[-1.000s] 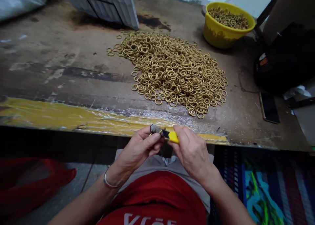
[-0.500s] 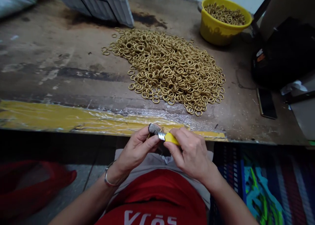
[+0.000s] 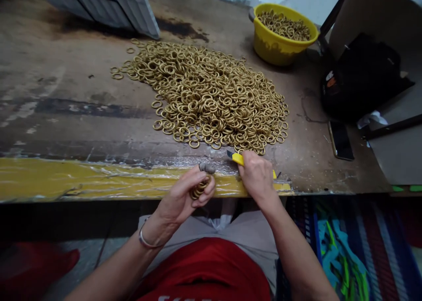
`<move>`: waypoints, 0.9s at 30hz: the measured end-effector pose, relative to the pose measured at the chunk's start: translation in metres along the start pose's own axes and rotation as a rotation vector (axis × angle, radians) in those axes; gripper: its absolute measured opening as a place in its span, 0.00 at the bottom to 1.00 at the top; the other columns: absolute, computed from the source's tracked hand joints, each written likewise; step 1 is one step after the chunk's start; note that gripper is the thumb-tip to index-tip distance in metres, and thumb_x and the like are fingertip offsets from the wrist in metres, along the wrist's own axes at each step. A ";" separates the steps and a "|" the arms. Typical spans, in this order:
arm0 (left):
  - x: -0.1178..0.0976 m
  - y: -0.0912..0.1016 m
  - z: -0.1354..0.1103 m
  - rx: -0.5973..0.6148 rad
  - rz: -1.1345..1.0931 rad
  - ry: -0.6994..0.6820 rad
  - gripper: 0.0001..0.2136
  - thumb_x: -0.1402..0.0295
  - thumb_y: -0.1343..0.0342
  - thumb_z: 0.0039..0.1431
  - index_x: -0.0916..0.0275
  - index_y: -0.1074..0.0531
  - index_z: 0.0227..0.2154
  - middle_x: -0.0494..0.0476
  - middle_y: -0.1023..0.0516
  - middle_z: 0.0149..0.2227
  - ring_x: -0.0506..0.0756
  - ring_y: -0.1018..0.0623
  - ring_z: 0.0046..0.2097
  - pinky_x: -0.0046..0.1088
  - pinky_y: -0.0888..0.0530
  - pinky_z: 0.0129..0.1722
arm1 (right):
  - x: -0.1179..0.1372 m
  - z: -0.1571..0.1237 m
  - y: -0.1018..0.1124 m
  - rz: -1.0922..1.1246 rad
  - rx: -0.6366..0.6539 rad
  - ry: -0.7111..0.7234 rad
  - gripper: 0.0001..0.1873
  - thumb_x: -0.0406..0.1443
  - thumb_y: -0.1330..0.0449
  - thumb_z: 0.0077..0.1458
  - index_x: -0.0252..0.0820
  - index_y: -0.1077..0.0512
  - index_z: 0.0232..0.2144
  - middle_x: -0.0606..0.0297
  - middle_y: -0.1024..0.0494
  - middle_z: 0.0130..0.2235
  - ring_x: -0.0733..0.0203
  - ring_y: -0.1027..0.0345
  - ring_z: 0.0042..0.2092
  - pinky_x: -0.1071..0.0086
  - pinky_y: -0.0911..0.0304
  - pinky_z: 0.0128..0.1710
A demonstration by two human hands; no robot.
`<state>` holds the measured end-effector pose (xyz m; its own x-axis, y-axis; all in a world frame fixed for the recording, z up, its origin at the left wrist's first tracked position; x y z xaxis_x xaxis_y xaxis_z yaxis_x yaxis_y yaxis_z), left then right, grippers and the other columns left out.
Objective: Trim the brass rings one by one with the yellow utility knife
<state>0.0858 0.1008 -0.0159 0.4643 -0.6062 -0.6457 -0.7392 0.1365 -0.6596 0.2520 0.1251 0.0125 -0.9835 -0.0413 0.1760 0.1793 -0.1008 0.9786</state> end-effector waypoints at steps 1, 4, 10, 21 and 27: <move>0.000 -0.001 0.001 0.010 -0.014 0.014 0.16 0.59 0.36 0.54 0.62 0.37 0.26 0.51 0.29 0.24 0.46 0.33 0.21 0.16 0.46 0.15 | 0.000 0.002 0.000 0.017 0.003 -0.003 0.07 0.33 0.43 0.61 0.40 0.24 0.34 0.57 0.19 0.36 0.57 0.29 0.34 0.68 0.45 0.33; -0.004 0.000 0.003 -0.020 0.040 0.009 0.17 0.56 0.35 0.53 0.65 0.30 0.29 0.58 0.22 0.31 0.47 0.28 0.24 0.16 0.43 0.14 | 0.000 0.002 0.010 0.313 -0.003 0.000 0.08 0.34 0.43 0.59 0.40 0.23 0.35 0.62 0.21 0.32 0.60 0.31 0.32 0.69 0.43 0.33; -0.009 -0.005 0.005 -0.003 0.219 -0.015 0.18 0.55 0.32 0.54 0.65 0.30 0.30 0.52 0.22 0.27 0.43 0.33 0.19 0.14 0.46 0.13 | 0.017 -0.011 0.027 0.945 0.307 0.068 0.15 0.44 0.39 0.60 0.39 0.25 0.28 0.69 0.29 0.25 0.67 0.39 0.27 0.73 0.44 0.28; 0.001 -0.012 -0.019 0.069 0.225 -0.012 0.19 0.54 0.32 0.53 0.66 0.28 0.30 0.47 0.31 0.20 0.43 0.36 0.18 0.16 0.40 0.17 | 0.037 -0.049 0.049 0.653 0.098 0.172 0.20 0.49 0.39 0.62 0.40 0.26 0.46 0.60 0.20 0.39 0.59 0.27 0.39 0.68 0.35 0.39; 0.004 -0.011 -0.020 0.049 0.264 -0.086 0.16 0.56 0.35 0.58 0.64 0.29 0.34 0.45 0.33 0.21 0.43 0.38 0.20 0.17 0.41 0.18 | 0.056 -0.068 0.057 0.425 0.023 0.215 0.21 0.47 0.51 0.71 0.38 0.26 0.44 0.57 0.20 0.38 0.57 0.26 0.38 0.67 0.36 0.38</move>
<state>0.0863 0.0813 -0.0033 0.2997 -0.4760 -0.8268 -0.8169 0.3197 -0.4801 0.2092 0.0490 0.0705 -0.7955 -0.2794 0.5377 0.5621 -0.0088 0.8271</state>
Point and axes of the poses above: each hand's wrist, its own z-axis towards the middle knuckle, its own y-axis out of the back of the hand, x = y × z, the point moved 7 cm from there along z, towards the middle knuckle
